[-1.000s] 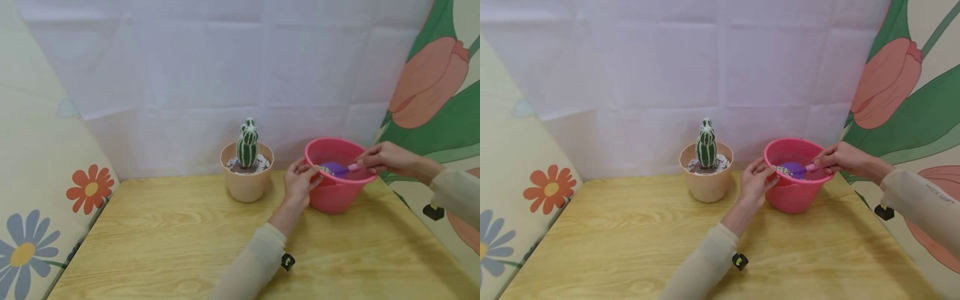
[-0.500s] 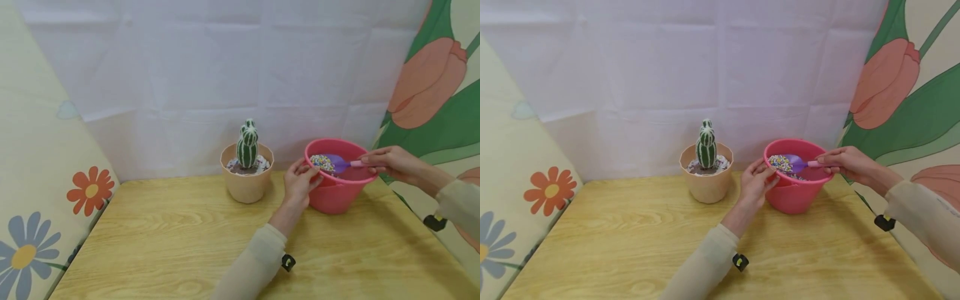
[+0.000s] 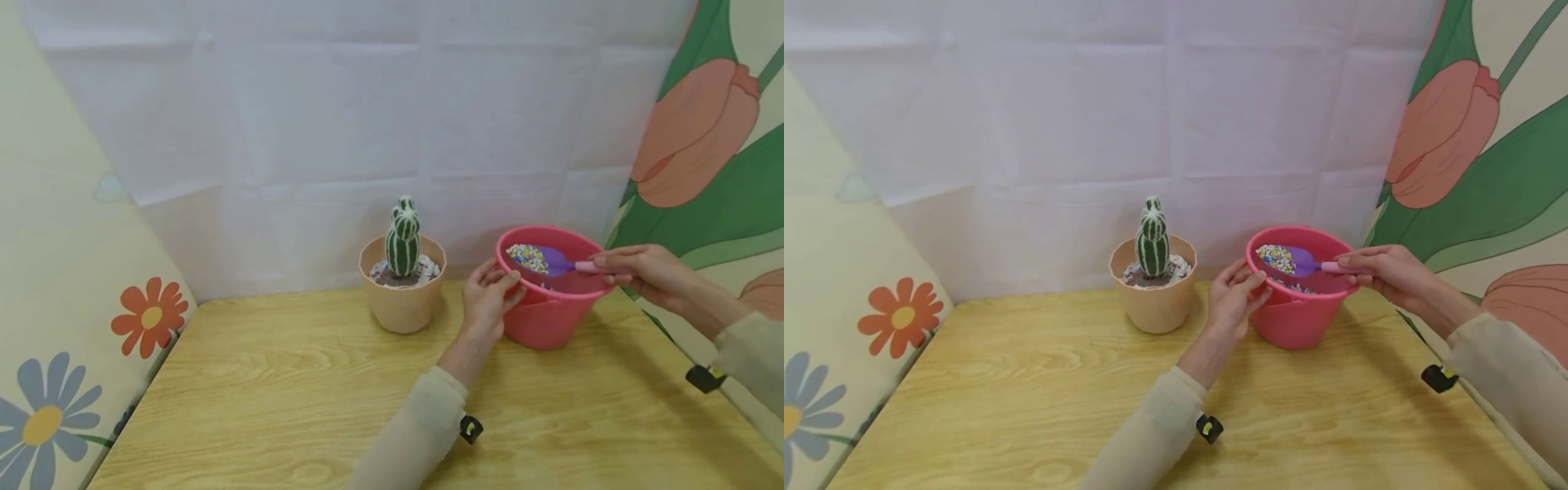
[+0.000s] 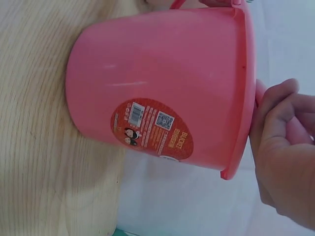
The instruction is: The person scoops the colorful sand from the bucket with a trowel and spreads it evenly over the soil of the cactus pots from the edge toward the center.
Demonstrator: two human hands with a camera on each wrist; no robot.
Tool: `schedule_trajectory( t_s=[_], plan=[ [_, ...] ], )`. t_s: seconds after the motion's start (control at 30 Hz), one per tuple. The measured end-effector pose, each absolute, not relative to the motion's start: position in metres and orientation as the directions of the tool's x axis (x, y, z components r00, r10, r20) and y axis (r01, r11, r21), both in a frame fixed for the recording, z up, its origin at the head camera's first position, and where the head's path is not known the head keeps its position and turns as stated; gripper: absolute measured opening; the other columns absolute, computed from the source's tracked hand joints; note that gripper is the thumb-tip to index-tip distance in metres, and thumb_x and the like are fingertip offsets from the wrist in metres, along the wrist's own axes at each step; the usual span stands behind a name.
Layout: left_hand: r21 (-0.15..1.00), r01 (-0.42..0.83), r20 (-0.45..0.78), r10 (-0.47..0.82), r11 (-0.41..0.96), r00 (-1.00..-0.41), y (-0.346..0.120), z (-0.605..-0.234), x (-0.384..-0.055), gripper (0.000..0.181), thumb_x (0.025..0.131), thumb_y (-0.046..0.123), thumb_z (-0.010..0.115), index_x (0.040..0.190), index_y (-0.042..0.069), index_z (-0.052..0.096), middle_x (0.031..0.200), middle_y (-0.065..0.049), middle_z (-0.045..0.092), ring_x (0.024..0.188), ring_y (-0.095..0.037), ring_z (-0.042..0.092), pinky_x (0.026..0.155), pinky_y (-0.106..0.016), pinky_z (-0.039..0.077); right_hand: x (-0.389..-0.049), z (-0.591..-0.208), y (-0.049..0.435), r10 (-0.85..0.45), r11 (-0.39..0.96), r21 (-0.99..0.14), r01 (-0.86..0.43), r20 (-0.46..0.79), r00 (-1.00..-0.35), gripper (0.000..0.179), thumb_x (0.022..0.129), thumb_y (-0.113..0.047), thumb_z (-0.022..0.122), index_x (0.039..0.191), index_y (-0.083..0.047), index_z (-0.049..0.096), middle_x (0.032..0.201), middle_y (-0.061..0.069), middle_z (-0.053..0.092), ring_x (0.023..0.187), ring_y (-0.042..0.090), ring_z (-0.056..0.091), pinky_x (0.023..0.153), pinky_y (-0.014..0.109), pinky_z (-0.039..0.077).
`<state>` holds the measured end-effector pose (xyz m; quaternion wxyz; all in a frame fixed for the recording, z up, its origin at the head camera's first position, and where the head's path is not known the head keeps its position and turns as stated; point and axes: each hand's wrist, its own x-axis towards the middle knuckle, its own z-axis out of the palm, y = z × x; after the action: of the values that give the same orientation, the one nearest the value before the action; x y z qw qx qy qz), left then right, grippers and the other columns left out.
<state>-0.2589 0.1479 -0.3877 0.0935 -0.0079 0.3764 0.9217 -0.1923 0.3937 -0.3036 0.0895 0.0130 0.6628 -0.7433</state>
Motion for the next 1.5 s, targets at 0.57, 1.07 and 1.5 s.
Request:
schedule_trajectory(
  t_s=[0.57, 1.07, 1.5],
  plan=[
    [0.92, -0.007, 0.077, 0.197, -0.392, -0.977, 0.13, -0.39, -0.264, 0.051, 0.09, 0.001, 0.076, 0.138, 0.005, 0.059, 0.101, -0.009, 0.061, 0.078, -0.02, 0.067, 0.071, -0.036, 0.064, -0.195, -0.299, 0.39, -0.096, -0.235, -0.955, 0.183, -0.165, -0.982, 0.022, 0.105, -0.003, 0.055, 0.116, 0.0, 0.074, 0.114, 0.013, 0.072, 0.107, 0.016, 0.069, 0.086, 0.024, 0.058],
    [0.944, 0.331, 0.326, 0.148, 0.011, -0.934, 0.1, -0.389, -0.253, 0.045, 0.097, 0.014, 0.063, 0.141, 0.007, 0.059, 0.1, 0.005, 0.069, 0.086, -0.009, 0.065, 0.074, -0.027, 0.059, -0.186, -0.295, 0.384, -0.105, -0.272, -0.94, 0.208, -0.186, -0.977, 0.023, 0.105, 0.0, 0.052, 0.114, 0.003, 0.074, 0.111, 0.016, 0.071, 0.103, 0.02, 0.07, 0.086, 0.026, 0.058],
    [0.845, 0.534, 0.53, 0.109, 0.016, -0.841, 0.066, -0.383, -0.242, 0.033, 0.1, 0.011, 0.061, 0.132, 0.006, 0.065, 0.104, -0.001, 0.068, 0.09, -0.013, 0.066, 0.078, -0.025, 0.06, -0.181, -0.288, 0.369, -0.191, -0.299, -0.937, 0.183, -0.129, -0.973, 0.029, 0.107, 0.002, 0.047, 0.115, 0.002, 0.075, 0.115, 0.018, 0.07, 0.108, 0.02, 0.068, 0.09, 0.029, 0.057]
  ],
)
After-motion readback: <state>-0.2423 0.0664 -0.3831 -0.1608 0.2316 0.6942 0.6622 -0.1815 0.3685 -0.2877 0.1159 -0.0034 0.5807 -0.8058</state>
